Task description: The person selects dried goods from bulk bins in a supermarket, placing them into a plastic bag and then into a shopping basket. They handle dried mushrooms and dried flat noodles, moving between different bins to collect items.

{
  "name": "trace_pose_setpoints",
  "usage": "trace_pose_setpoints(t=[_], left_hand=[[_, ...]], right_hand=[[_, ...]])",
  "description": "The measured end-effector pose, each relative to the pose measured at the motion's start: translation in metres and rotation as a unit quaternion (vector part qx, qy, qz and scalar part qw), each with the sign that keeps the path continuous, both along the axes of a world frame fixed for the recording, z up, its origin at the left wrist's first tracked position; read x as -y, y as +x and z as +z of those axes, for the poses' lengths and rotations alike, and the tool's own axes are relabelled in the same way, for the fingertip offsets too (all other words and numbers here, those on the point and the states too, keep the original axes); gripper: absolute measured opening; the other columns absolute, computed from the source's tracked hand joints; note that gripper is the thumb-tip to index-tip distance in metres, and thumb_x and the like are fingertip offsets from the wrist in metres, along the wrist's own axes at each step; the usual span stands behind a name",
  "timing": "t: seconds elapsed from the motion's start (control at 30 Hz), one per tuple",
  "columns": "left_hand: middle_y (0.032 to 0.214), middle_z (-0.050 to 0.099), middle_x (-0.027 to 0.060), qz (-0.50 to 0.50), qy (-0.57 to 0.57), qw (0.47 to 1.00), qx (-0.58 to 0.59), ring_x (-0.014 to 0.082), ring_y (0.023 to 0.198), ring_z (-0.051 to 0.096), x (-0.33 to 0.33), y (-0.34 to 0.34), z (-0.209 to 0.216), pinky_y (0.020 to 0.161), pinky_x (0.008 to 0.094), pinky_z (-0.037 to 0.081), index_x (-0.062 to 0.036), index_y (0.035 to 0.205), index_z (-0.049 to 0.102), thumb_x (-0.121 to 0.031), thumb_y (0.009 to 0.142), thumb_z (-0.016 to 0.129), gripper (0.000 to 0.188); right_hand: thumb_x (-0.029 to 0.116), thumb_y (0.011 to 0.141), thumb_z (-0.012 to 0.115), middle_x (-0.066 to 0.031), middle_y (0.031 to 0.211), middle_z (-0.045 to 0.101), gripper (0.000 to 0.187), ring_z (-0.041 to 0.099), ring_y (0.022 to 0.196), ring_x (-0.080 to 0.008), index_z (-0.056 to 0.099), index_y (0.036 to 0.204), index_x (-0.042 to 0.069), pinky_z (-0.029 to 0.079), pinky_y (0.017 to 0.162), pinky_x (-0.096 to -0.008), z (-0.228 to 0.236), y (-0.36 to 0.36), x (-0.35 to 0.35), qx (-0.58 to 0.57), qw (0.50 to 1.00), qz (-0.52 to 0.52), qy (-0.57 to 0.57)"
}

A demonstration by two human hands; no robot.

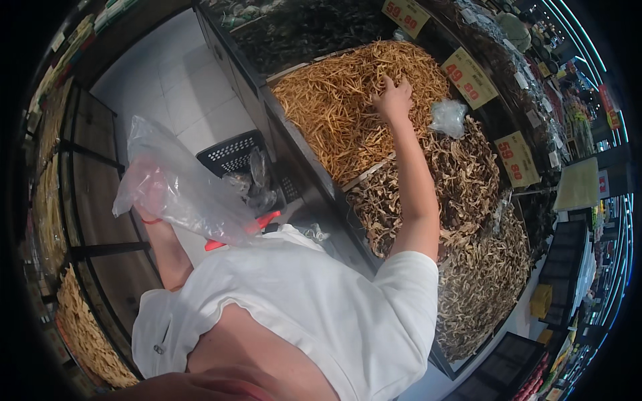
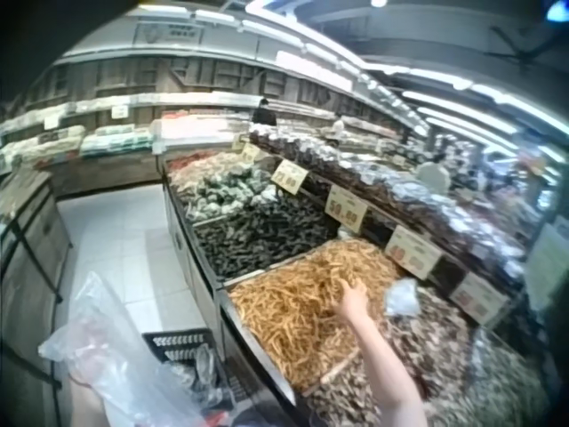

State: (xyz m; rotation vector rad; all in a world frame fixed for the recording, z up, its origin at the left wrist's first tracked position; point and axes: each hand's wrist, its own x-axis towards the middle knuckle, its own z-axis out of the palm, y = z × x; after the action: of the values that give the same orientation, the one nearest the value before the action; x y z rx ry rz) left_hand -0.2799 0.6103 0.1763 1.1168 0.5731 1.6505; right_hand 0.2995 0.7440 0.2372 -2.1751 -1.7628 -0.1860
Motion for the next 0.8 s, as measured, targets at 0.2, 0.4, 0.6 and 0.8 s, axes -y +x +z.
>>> trace_pose_setpoints(t=[0.2, 0.4, 0.6, 0.8], left_hand=[[0.118, 0.053, 0.0102, -0.142, -0.081, 0.948, 0.273, 0.0264, 0.105, 0.053, -0.011, 0.086, 0.065, 0.095, 0.0405, 0.042, -0.0064, 0.127, 0.046, -0.028, 0.095, 0.043, 0.039], [0.117, 0.054, 0.0108, -0.239, -0.190, 0.872, 0.384, 0.0261, 0.103, 0.054, -0.025, 0.099, 0.065, 0.097, 0.0414, 0.039, -0.0056, 0.128, 0.044, -0.029, 0.094, 0.044, 0.042], [0.118, 0.054, 0.0114, -0.279, -0.167, 0.885, 0.333, 0.0255, 0.106, 0.053, -0.038, 0.079, 0.039, 0.097, 0.0398, 0.040, -0.0050, 0.129, 0.043, -0.026, 0.093, 0.046, 0.042], [0.119, 0.053, 0.0121, -0.295, -0.149, 0.907, 0.262, 0.0250, 0.108, 0.052, -0.043, 0.046, 0.001, 0.097, 0.0383, 0.040, -0.0044, 0.130, 0.042, -0.023, 0.093, 0.047, 0.042]], right_hand=[[0.034, 0.086, 0.062, -0.0132, 0.112, 0.063, 0.047, 0.060, 0.104, -0.0220, 0.056, 0.121, 0.003, 0.048, 0.090, -0.0326, -0.017, -0.050, 0.056, -0.438, 0.832, 0.249, -0.231], [0.051, 0.090, 0.053, -0.0082, 0.118, 0.059, 0.058, 0.058, 0.104, -0.0149, 0.049, 0.129, 0.007, 0.047, 0.082, -0.0263, -0.122, -0.154, 0.127, -0.619, 0.608, 0.160, -0.471], [0.058, 0.092, 0.038, -0.0102, 0.124, 0.054, 0.068, 0.056, 0.109, -0.0203, 0.039, 0.136, 0.005, 0.049, 0.089, -0.0367, -0.118, -0.215, 0.173, -0.846, 0.310, 0.186, -0.391], [0.037, 0.094, 0.051, -0.0043, 0.116, 0.057, 0.041, 0.058, 0.099, -0.0146, 0.055, 0.122, 0.007, 0.054, 0.077, -0.0297, -0.084, -0.198, 0.181, -0.892, 0.370, 0.119, -0.231]])
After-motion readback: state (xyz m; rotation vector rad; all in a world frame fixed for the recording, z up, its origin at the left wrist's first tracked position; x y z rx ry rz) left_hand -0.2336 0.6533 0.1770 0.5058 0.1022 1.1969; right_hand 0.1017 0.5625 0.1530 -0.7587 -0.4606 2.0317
